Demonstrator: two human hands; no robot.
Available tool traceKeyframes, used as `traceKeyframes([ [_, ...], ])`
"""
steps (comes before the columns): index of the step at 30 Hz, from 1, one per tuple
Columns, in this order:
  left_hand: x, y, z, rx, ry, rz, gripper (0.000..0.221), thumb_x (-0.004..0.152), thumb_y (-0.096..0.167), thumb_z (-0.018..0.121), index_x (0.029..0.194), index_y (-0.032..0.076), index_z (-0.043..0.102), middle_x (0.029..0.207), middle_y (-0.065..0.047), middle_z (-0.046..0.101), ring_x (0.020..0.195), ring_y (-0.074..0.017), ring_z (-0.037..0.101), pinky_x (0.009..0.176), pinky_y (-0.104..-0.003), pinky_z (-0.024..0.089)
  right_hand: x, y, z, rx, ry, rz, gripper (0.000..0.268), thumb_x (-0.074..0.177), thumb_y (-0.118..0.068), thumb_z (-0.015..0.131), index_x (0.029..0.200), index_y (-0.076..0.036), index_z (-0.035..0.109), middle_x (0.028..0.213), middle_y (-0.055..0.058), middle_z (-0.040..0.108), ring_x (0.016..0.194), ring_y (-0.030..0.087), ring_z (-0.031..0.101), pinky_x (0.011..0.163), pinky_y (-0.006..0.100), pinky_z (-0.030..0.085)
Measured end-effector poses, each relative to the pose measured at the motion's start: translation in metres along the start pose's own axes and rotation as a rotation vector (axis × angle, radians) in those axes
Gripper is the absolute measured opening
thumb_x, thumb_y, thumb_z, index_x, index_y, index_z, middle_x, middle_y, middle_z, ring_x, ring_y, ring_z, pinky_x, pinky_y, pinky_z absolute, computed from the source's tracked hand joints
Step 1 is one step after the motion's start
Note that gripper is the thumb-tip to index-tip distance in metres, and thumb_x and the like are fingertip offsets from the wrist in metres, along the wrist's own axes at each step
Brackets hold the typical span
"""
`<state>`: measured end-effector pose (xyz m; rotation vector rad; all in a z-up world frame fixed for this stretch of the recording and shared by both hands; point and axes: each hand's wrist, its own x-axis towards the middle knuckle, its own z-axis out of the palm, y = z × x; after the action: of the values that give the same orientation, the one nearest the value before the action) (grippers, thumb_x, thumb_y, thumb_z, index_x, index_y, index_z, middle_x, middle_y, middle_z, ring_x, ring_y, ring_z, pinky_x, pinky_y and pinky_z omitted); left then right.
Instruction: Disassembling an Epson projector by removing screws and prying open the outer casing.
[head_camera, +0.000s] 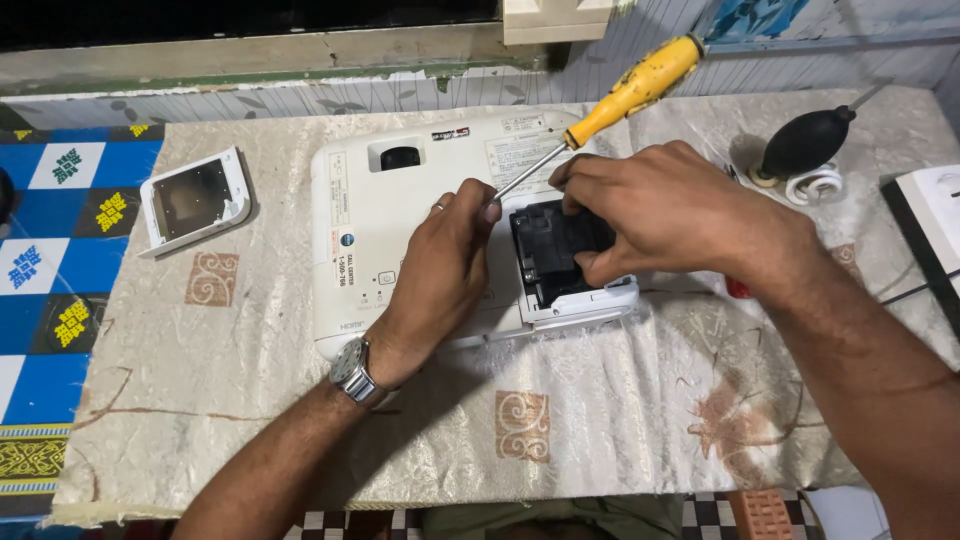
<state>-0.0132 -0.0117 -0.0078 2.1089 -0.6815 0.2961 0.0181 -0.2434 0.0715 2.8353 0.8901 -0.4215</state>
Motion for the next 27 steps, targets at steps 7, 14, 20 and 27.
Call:
traceKeyframes([
  [7,0.001,0.006,-0.008,-0.089,0.073,-0.151,0.017,0.112,0.021,0.04,0.099,0.011,0.044,0.074,-0.004,0.046,0.065,-0.019,0.042,0.063,-0.037,0.037,-0.032,0.032,-0.015,0.145,0.287,-0.032,0.062,0.073,-0.052,0.083,0.123,-0.017,0.067,0.123,-0.008,0.069,0.09,0.023,0.07,0.077,0.045,0.05],
  [14,0.001,0.005,-0.008,-0.076,0.068,-0.22,0.022,0.112,0.029,0.039,0.102,0.011,0.047,0.069,-0.002,0.045,0.062,-0.0188,0.044,0.064,-0.036,0.037,-0.058,0.067,-0.022,0.101,0.341,0.33,0.048,0.08,-0.048,0.079,0.115,-0.016,0.07,0.113,0.001,0.072,0.091,0.029,0.068,0.081,0.047,0.047],
  [20,0.0,0.006,-0.008,-0.089,0.057,-0.184,0.02,0.113,0.026,0.04,0.1,0.011,0.045,0.071,-0.001,0.042,0.065,-0.0163,0.039,0.063,-0.034,0.036,-0.029,0.094,0.007,0.332,0.226,0.6,0.051,0.087,-0.028,0.081,0.13,-0.005,0.064,0.135,0.017,0.063,0.121,0.033,0.057,0.106,0.053,0.045],
  [27,0.0,0.011,-0.01,-0.112,0.042,-0.178,0.019,0.113,0.023,0.041,0.099,0.011,0.046,0.071,0.0,0.041,0.065,-0.0147,0.037,0.061,-0.032,0.034,0.008,0.141,0.053,0.217,0.371,0.503,0.05,0.08,-0.032,0.082,0.122,-0.008,0.071,0.122,0.016,0.069,0.11,0.038,0.061,0.086,0.051,0.047],
])
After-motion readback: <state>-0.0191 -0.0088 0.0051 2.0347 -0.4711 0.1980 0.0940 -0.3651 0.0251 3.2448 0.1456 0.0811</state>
